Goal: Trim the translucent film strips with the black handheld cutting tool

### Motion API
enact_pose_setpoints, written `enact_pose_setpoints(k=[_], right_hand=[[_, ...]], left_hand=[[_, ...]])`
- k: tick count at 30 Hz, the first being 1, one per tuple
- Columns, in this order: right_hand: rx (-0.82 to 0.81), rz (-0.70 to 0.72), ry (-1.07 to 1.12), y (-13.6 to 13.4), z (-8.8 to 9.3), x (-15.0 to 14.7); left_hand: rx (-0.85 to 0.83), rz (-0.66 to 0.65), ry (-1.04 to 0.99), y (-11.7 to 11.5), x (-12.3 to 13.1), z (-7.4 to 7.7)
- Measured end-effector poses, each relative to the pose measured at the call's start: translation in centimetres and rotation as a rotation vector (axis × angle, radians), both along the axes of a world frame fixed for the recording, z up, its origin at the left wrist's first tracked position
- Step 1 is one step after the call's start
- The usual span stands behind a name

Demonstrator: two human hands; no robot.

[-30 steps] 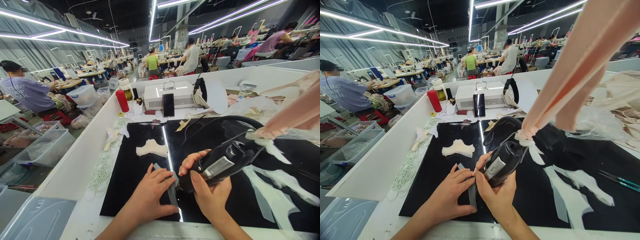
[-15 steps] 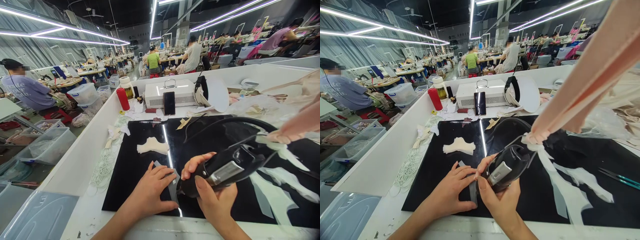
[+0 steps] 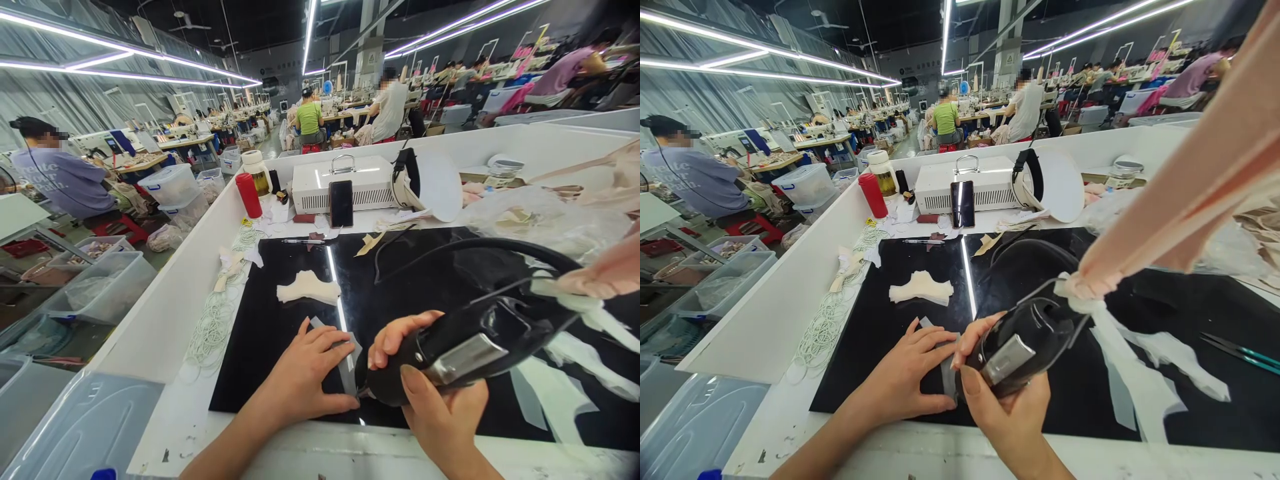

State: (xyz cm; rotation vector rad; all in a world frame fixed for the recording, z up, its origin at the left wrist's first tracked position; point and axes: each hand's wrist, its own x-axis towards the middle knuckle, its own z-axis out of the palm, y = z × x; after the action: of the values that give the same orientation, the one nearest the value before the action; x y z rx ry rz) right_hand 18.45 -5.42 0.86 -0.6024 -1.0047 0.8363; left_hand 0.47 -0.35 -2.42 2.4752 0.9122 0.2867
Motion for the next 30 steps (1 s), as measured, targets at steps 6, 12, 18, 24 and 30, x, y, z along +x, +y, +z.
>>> enact_pose_setpoints(k=[6, 12, 18, 24, 30], right_hand=[[-0.037, -0.036, -0.023, 0.0, -0.2, -0.1], [-0.084, -0.062, -0.083, 0.2, -0.5, 1.2], [-0.198, -0.203, -0.139, 1.5, -0.8, 3.6], [-0.27, -0.429, -0.141, 3.1, -0.9, 4.8], [-0.226, -0.418, -0.094, 4.1, -0.1, 4.3]], left_hand=[[0.006, 0.001, -0.026, -0.1, -0.1, -0.1], [0.04, -0.009, -0.054, -0.1, -0.6, -0.5], [0.117, 0.023, -0.069, -0.1, -1.0, -1.1], [0.237, -0.051, -0.166, -0.1, -0.5, -2.8], [0.163, -0.063, -0.15, -0.6, -0.6, -2.3]])
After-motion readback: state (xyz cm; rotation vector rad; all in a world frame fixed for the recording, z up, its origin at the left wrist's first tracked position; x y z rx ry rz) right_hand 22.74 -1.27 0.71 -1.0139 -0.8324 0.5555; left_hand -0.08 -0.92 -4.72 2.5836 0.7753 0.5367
